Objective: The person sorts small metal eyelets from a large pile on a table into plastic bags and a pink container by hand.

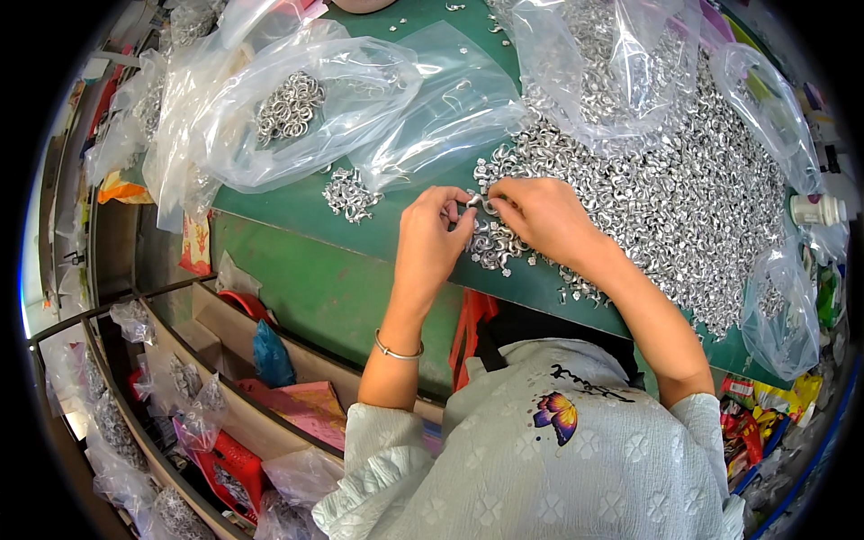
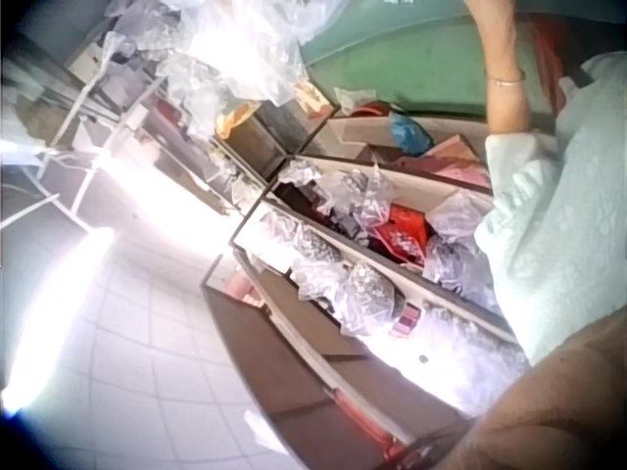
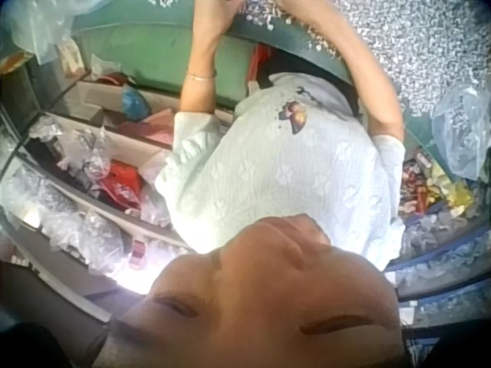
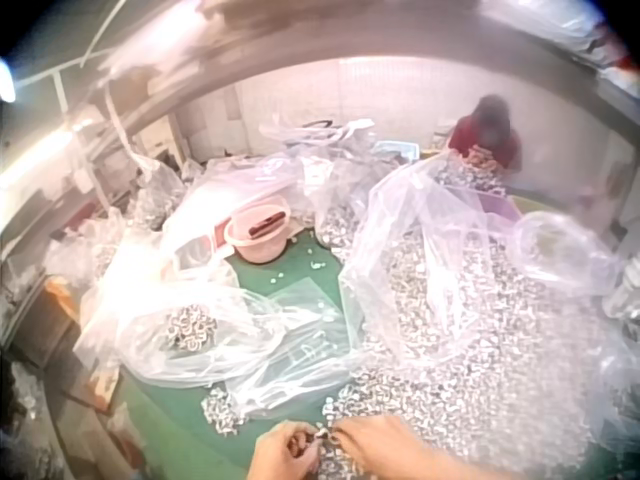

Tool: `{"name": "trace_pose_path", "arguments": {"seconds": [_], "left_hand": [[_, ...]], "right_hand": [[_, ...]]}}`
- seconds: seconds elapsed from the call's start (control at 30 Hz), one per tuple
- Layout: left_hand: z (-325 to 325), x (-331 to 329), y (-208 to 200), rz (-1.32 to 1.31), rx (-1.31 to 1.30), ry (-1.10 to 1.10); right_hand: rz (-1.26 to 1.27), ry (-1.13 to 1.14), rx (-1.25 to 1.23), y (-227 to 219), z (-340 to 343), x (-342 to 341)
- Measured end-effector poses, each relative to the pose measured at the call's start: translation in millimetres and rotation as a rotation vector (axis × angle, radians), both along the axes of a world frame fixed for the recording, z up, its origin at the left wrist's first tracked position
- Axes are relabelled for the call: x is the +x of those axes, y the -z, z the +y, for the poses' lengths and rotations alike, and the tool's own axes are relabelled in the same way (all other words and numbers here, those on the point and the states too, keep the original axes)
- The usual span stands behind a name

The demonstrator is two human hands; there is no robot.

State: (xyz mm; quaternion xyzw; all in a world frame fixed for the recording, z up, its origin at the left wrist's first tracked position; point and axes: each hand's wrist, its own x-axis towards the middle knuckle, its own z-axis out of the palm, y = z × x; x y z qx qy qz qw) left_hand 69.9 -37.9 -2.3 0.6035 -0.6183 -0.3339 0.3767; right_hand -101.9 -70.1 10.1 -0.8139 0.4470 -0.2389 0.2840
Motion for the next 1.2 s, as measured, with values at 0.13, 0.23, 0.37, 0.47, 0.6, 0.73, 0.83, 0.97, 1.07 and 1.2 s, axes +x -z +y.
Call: {"name": "trace_pose_path", "arguments": {"seconds": [0.13,0.23,0.37,0.47,0.6,0.73,0.83,0.97,1.07,1.2], "left_hand": [[1.0,5.4,3.3,0.342,0.196,-0.061],[-0.4,13.5,1.7,0.749,0.382,-0.047],[2.7,14.2,0.1,1.226,0.487,0.090],[4.6,12.2,2.7,1.225,0.509,0.176],[10.0,8.3,-1.8,1.258,0.501,0.110],[16.1,18.9,-0.2,1.001,0.404,-0.020],[22.0,15.8,3.8,0.485,0.230,-0.149],[26.7,6.9,5.5,-0.030,-0.049,-0.075],[27.6,-1.6,-3.0,-0.139,-0.068,-0.052],[29.3,-0.3,-1.0,-0.078,-0.049,-0.092]], "right_hand": [[-0.100,0.095,0.195,-2.4,-1.8,-5.4],[-0.149,0.177,0.229,-10.0,-1.6,-12.0],[0.034,0.137,-0.072,-5.8,5.4,-15.9],[0.054,0.114,-0.152,-8.3,7.9,-15.9],[-0.261,0.129,0.087,-11.5,6.3,-18.7],[-1.132,0.096,1.131,-19.2,0.3,-33.2],[-1.291,0.454,1.266,-26.0,3.1,-22.8],[-1.017,0.037,1.011,5.8,-0.5,-36.6],[-0.335,0.019,0.289,0.8,11.1,-12.6],[0.288,-0.051,-0.012,1.8,19.0,9.5]]}}
